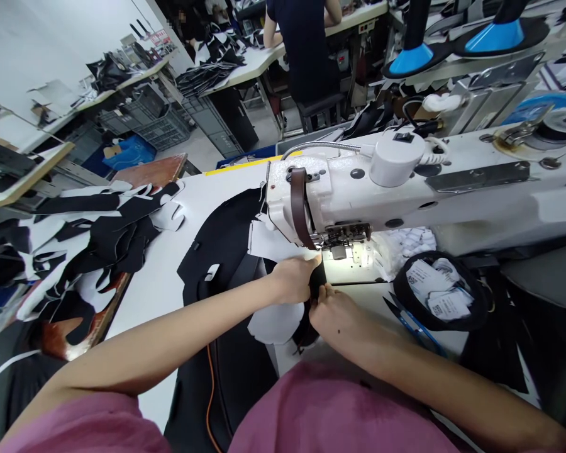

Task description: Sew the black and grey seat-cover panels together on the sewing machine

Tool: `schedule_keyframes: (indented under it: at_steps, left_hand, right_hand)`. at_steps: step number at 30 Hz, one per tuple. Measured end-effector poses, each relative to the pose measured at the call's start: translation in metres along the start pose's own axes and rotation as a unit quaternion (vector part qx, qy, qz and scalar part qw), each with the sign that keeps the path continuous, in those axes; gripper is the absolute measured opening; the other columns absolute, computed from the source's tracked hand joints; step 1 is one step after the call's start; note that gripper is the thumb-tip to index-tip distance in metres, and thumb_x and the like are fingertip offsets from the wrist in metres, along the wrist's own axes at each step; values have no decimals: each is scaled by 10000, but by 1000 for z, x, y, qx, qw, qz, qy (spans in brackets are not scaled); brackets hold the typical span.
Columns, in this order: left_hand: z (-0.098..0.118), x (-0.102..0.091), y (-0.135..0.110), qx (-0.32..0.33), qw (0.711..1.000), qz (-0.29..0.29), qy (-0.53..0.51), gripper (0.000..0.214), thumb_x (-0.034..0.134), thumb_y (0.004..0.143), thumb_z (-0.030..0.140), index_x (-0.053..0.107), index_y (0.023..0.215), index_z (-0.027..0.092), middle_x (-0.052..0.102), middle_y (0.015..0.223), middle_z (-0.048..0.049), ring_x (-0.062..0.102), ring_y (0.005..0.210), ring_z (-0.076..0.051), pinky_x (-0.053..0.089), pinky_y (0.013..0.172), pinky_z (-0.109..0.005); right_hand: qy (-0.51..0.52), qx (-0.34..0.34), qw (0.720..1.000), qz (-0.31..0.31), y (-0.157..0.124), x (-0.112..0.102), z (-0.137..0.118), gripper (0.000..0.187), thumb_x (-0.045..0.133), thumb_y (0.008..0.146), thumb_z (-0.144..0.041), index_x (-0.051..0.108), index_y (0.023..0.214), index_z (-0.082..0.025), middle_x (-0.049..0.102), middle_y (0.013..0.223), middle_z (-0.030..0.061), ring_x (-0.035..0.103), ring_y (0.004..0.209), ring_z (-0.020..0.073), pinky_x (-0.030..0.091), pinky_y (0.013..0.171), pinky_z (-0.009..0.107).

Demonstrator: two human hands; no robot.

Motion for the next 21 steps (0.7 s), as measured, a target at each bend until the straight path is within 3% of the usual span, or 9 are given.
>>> schedule_keyframes:
  at_steps: [3, 9, 15, 21]
  left_hand:
    - [0, 2, 1, 8, 1000, -8, -6, 667, 598, 719, 155, 426, 1364, 165, 629, 1185, -130, 612, 1078, -279, 500, 852, -317]
    - [2, 4, 4, 3, 999, 15, 37, 554, 551, 782, 186, 467, 1327, 134, 636, 1135, -165, 643, 1005, -304, 513, 799, -355]
    - [5, -2, 10, 8, 998, 19, 58, 349, 524, 781, 156, 554, 1127, 123, 673, 996, -127, 647, 948, -269, 495, 738, -309]
    - [12, -2, 10, 31, 999, 21, 27, 280, 483, 751, 81, 570, 1016, 110, 670, 958, -122, 643, 880, -232, 472, 690, -280]
  right_hand:
    - [-14, 1, 1000, -18, 1, 2, 1, 271, 479, 783, 48, 723, 834, -58, 707, 806, 178, 673, 742, 234, 539, 672, 311]
    - [-70, 46, 994, 67, 12, 16, 6, 373, 452, 824, 15, 673, 1124, 10, 635, 1152, 286, 654, 1000, 322, 531, 832, 373]
    - [-47, 40, 991, 119, 15, 24, 16, 335, 454, 823, 32, 665, 1082, 21, 656, 1071, 276, 636, 997, 313, 511, 875, 415]
    - [-50, 31, 984, 168, 3, 49, 7, 327, 469, 866, -23, 618, 1138, 82, 576, 1190, 355, 583, 1138, 359, 465, 962, 479]
Point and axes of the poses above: each hand's wrist, its own y-axis towards the middle knuckle, its own x-axis out of the palm, z = x × y, the point moved 3 cm from there along y, towards the middle knuckle
